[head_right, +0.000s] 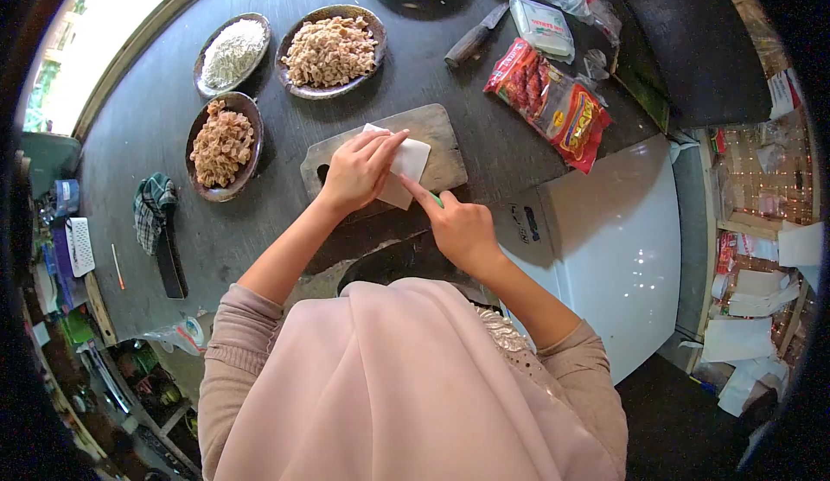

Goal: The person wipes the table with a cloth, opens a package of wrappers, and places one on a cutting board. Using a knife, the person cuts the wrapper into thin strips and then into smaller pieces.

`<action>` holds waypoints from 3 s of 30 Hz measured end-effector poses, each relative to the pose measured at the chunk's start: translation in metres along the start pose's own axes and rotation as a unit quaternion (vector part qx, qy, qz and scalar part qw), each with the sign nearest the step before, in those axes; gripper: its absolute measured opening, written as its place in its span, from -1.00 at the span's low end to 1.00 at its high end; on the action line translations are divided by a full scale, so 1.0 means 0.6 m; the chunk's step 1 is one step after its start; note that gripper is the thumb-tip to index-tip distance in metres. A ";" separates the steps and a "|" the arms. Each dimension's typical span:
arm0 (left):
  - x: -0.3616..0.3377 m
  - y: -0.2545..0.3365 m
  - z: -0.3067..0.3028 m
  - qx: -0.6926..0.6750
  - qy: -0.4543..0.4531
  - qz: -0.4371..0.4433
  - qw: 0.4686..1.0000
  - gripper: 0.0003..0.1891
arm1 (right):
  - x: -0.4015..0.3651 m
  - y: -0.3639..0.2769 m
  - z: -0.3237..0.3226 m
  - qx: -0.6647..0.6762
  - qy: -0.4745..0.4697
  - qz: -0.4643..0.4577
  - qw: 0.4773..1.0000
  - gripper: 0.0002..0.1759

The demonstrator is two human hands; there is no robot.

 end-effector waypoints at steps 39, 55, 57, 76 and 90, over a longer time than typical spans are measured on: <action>-0.094 0.077 -0.012 0.133 0.187 -0.219 0.948 -0.62 | 0.025 0.026 -0.009 0.076 -0.044 -0.025 0.996 -0.13; -0.090 0.074 0.000 0.100 0.274 -0.254 0.922 -0.32 | 0.007 0.015 0.024 0.005 0.008 -0.042 0.999 -0.03; -0.089 0.073 -0.003 0.113 0.266 -0.241 0.926 -0.29 | -0.004 0.021 0.025 0.011 0.014 -0.042 0.999 -0.04; -0.089 0.077 -0.001 0.113 0.262 -0.247 0.926 -0.30 | -0.106 0.076 -0.027 -0.002 -0.029 -0.008 1.000 -0.07; -0.071 0.088 -0.050 0.126 0.117 -0.179 0.969 -0.61 | -0.033 0.101 -0.049 0.158 0.020 0.088 0.983 -0.23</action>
Point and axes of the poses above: each hand's wrist, its own x-axis towards the middle knuckle, its own z-axis out of the palm, y = z × x, the point moved 4 cm from there along x, towards the middle knuckle, and after that the axes turned 11 degrees about y, right-handed, at the moved point
